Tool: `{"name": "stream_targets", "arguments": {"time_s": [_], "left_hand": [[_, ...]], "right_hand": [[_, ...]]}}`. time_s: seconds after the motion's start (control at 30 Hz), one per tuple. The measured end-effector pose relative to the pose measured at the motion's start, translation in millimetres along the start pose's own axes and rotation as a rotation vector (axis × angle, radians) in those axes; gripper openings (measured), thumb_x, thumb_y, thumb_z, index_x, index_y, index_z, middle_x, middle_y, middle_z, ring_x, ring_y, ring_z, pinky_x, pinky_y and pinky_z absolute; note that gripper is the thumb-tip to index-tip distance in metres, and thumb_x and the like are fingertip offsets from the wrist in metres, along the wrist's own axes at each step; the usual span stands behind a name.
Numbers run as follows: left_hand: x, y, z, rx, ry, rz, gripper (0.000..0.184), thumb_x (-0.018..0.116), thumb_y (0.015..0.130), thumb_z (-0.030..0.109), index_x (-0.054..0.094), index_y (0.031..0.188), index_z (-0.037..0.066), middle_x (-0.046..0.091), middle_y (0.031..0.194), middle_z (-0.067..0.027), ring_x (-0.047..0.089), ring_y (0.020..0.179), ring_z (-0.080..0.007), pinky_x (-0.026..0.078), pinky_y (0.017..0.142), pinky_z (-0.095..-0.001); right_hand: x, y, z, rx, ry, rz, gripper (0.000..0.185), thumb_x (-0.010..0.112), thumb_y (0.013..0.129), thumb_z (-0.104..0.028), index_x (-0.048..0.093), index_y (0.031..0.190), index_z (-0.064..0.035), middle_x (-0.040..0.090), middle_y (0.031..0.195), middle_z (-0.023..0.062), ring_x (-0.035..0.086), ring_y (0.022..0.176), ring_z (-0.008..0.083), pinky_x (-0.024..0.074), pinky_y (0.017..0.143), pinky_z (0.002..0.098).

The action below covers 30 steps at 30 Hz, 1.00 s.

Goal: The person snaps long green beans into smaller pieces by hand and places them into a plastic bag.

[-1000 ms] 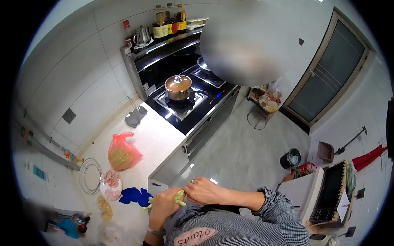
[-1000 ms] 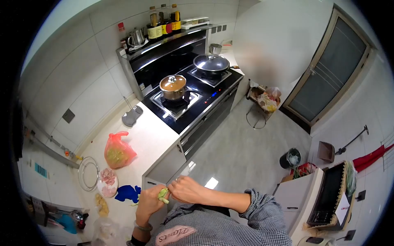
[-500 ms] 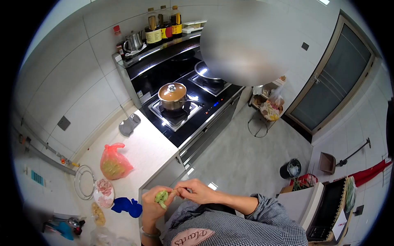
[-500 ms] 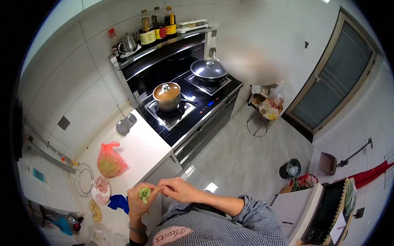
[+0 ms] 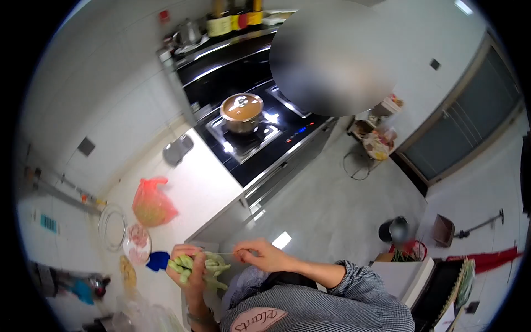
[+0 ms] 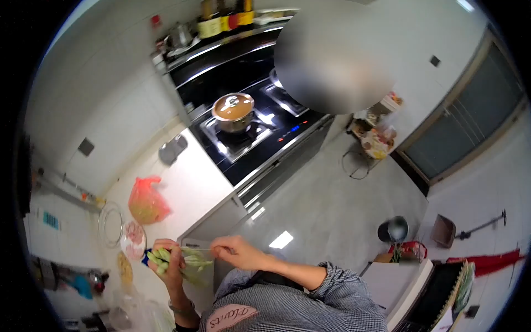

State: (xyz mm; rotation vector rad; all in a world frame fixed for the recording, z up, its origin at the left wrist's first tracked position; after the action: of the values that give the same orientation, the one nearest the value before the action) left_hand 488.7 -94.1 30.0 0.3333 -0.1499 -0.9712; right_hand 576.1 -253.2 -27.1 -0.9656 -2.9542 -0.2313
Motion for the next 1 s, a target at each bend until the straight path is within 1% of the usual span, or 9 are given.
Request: {"name": "stream_targets", "arguments": {"time_s": [0.27, 0.47, 0.53, 0.6, 0.67, 0.7, 0.83, 0.93, 1.0], "left_hand": [[-86.7, -31.5, 12.3, -0.074, -0.285, 0.577, 0.013, 0.048, 0.099, 0.015, 0.049, 0.094, 0.003, 0.037, 0.054, 0.0027, 0.033, 0.041, -0.0035, 0.029, 0.039, -0.0187], [-169.2, -86.3, 11.3, -0.015, -0.499, 0.776, 0.013, 0.048, 0.099, 0.016, 0.05, 0.094, 0.005, 0.041, 0.063, 0.0022, 0.032, 0.044, -0.0027, 0.029, 0.039, -0.018], [-189.8, -102.8, 14.9, 0.012, -0.654, 0.852, 0.015, 0.05, 0.099, 0.021, 0.051, 0.095, 0.006, 0.04, 0.065, 0.0036, 0.032, 0.045, -0.0019, 0.029, 0.039, -0.0179], [-216.2, -121.0, 17.7, 0.015, -0.7, 0.884, 0.016, 0.052, 0.098, 0.023, 0.052, 0.095, 0.007, 0.041, 0.066, 0.0041, 0.032, 0.046, -0.0017, 0.029, 0.039, -0.0175], [-240.1, -139.5, 18.9, 0.015, -0.751, 0.914, 0.016, 0.053, 0.098, 0.024, 0.053, 0.095, 0.008, 0.041, 0.067, 0.0046, 0.032, 0.046, -0.0014, 0.029, 0.039, -0.0171], [-249.9, -148.7, 17.7, 0.003, -0.793, 0.936, 0.016, 0.055, 0.097, 0.025, 0.054, 0.095, 0.009, 0.042, 0.068, 0.0049, 0.032, 0.046, -0.0014, 0.028, 0.039, -0.0166], [-284.8, -182.9, 21.5, 0.007, -0.908, 1.007, 0.015, 0.058, 0.096, 0.025, 0.055, 0.094, 0.011, 0.045, 0.07, 0.0051, 0.033, 0.047, -0.0015, 0.029, 0.039, -0.0155], [-310.1, -209.6, 24.3, 0.021, -0.967, 1.12, 0.015, 0.058, 0.096, 0.025, 0.055, 0.094, 0.011, 0.046, 0.071, 0.0054, 0.033, 0.048, -0.0017, 0.029, 0.039, -0.0154], [-330.2, -230.8, 21.9, 0.021, -0.964, 1.164, 0.015, 0.059, 0.095, 0.026, 0.056, 0.095, 0.011, 0.045, 0.07, 0.0053, 0.033, 0.049, -0.0017, 0.029, 0.039, -0.0154]], "right_hand": [[13.6, 12.2, 27.3, 0.044, -0.019, -0.173, 0.014, 0.045, 0.084, -0.003, 0.058, 0.084, 0.0022, 0.058, 0.081, 0.0073, 0.055, 0.074, 0.015, 0.0455, 0.07, 0.0277], [54.2, 13.7, 31.0, 0.028, 0.128, -0.246, 0.023, 0.043, 0.084, -0.011, 0.052, 0.065, -0.0005, 0.061, 0.095, 0.0135, 0.057, 0.091, 0.02, 0.0432, 0.086, 0.0324], [71.5, 13.3, 22.2, 0.049, 0.628, -0.107, 0.03, 0.045, 0.085, -0.02, 0.048, 0.06, -0.0032, 0.063, 0.105, 0.0177, 0.058, 0.1, 0.0269, 0.0401, 0.098, 0.042], [92.9, 12.4, 11.3, 0.102, 0.765, -0.096, 0.034, 0.045, 0.084, -0.026, 0.043, 0.057, -0.0065, 0.063, 0.111, 0.0227, 0.057, 0.108, 0.0341, 0.0331, 0.106, 0.0523], [119.9, 4.9, 11.7, 0.28, 1.195, -0.023, 0.035, 0.043, 0.085, -0.028, 0.038, 0.057, -0.0078, 0.063, 0.09, 0.018, 0.058, 0.093, 0.0332, 0.0312, 0.109, 0.0535], [135.4, 2.2, 8.1, 0.347, 1.294, -0.012, 0.031, 0.043, 0.085, -0.027, 0.037, 0.06, -0.0092, 0.052, 0.069, 0.0086, 0.051, 0.071, 0.0232, 0.0456, 0.093, 0.0412], [192.8, 2.5, 0.8, 0.405, 1.598, -0.245, 0.027, 0.044, 0.085, -0.026, 0.037, 0.064, -0.0103, 0.039, 0.063, 0.0025, 0.037, 0.06, 0.0152, 0.0446, 0.066, 0.0284], [224.6, -3.5, 18.8, 0.472, 1.288, -0.242, 0.029, 0.046, 0.088, -0.025, 0.033, 0.066, -0.0113, 0.033, 0.062, -0.0012, 0.031, 0.056, 0.0105, 0.0323, 0.052, 0.0234], [246.0, -15.0, 42.9, 0.395, 0.65, -0.333, 0.023, 0.05, 0.091, -0.022, 0.043, 0.073, -0.0088, 0.042, 0.066, -0.0021, 0.033, 0.057, 0.0082, 0.0339, 0.053, 0.0237]]}}
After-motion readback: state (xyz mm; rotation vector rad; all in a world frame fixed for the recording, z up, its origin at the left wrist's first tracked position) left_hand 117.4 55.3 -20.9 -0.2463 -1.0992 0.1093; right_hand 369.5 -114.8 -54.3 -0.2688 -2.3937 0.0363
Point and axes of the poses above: each hand's wrist, its own y-axis towards the middle knuckle, its own x-axis out of the palm, z = x × y, the point moved 7 cm from there along y, towards the middle knuckle
